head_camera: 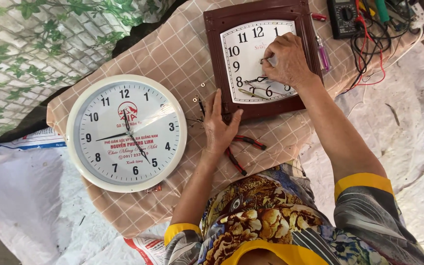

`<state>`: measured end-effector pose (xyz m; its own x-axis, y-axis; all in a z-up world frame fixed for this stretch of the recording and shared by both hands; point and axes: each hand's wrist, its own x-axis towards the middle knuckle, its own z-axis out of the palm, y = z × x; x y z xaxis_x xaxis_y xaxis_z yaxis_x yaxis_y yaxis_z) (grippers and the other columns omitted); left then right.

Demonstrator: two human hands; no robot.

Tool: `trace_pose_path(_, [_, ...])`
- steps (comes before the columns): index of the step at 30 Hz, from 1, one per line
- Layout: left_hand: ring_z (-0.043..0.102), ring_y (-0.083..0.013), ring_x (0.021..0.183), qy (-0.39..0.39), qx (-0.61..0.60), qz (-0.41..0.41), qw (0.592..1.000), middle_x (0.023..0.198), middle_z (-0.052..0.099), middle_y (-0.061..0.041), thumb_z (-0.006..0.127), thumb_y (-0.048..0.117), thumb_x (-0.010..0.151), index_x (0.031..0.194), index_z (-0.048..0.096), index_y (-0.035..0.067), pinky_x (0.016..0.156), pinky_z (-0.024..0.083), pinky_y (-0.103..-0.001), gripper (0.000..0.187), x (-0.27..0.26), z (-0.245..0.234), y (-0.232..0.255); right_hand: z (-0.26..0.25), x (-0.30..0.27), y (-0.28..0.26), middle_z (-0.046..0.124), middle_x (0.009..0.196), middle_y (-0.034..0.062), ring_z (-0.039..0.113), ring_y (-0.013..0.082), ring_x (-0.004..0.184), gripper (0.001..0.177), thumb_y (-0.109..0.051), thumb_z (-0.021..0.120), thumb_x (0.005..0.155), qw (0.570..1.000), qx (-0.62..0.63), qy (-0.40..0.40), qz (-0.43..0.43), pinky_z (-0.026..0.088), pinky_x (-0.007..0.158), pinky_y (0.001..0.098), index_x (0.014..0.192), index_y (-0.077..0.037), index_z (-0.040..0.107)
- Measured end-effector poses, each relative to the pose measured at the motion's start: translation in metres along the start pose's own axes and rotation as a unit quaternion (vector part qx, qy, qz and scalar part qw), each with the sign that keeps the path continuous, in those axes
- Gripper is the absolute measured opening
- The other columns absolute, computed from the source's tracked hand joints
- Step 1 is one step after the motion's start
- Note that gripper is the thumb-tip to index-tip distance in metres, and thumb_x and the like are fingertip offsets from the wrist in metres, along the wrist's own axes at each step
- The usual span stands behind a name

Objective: The person is repairing two wall clocks placed on a table. They use pliers to remove and adjust the hands on a square wooden clock, then use a screwdriver to tighten the central nut. The person also handles a round white clock, adjusting its hands and checking the mechanism.

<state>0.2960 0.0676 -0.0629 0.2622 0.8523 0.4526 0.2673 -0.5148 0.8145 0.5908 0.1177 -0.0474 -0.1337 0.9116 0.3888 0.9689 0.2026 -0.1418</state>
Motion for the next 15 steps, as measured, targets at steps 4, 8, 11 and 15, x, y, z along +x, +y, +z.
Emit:
trace_pose_path(4, [0.048, -0.0439, 0.144, -0.030, 0.021, -0.032, 0.999, 0.152, 0.048, -0.026, 0.075, 0.042, 0.096, 0.159, 0.036, 0.011, 0.114, 0.047, -0.056, 0.080, -0.0058, 0.0029, -0.0046, 0.0009, 0.0012, 0.0005, 0.065, 0.090, 0.0028, 0.055, 0.0297, 0.103, 0.015, -0.019, 0.079, 0.081, 1.000, -0.015, -0.023, -0.006, 0.044, 0.095, 0.0447, 0.088, -0.012, 0.068])
trace_pose_path(8, [0.047, -0.0462, 0.144, -0.035, 0.028, -0.033, 0.998, 0.154, 0.047, -0.028, 0.073, 0.047, 0.096, 0.159, 0.035, 0.010, 0.112, 0.048, -0.059, 0.083, -0.0073, 0.0029, -0.0081, 0.0037, 0.0026, 0.0008, 0.065, 0.089, 0.0019, 0.055, 0.0288, 0.102, 0.014, -0.021, 0.077, 0.080, 0.999, -0.027, -0.031, -0.010, 0.044, 0.093, 0.0441, 0.086, -0.013, 0.068])
trace_pose_path(11, [0.049, -0.0474, 0.142, -0.037, 0.033, -0.033, 0.998, 0.154, 0.046, -0.028, 0.071, 0.047, 0.097, 0.160, 0.034, 0.010, 0.111, 0.048, -0.059, 0.082, -0.0087, 0.0023, -0.0085, 0.0028, 0.0019, -0.0010, 0.065, 0.089, 0.0019, 0.055, 0.0285, 0.103, 0.013, -0.021, 0.077, 0.079, 0.999, -0.023, -0.034, -0.009, 0.044, 0.092, 0.0447, 0.086, -0.013, 0.069])
trace_pose_path(15, [0.049, -0.0487, 0.142, -0.034, 0.028, -0.028, 0.999, 0.154, 0.046, -0.030, 0.071, 0.046, 0.098, 0.160, 0.034, 0.010, 0.112, 0.047, -0.060, 0.080, -0.0079, 0.0018, -0.0071, -0.0007, 0.0002, -0.0029, 0.068, 0.091, 0.0010, 0.053, 0.0284, 0.103, 0.011, -0.021, 0.079, 0.085, 0.999, -0.010, -0.047, 0.010, 0.043, 0.091, 0.0473, 0.089, -0.012, 0.075])
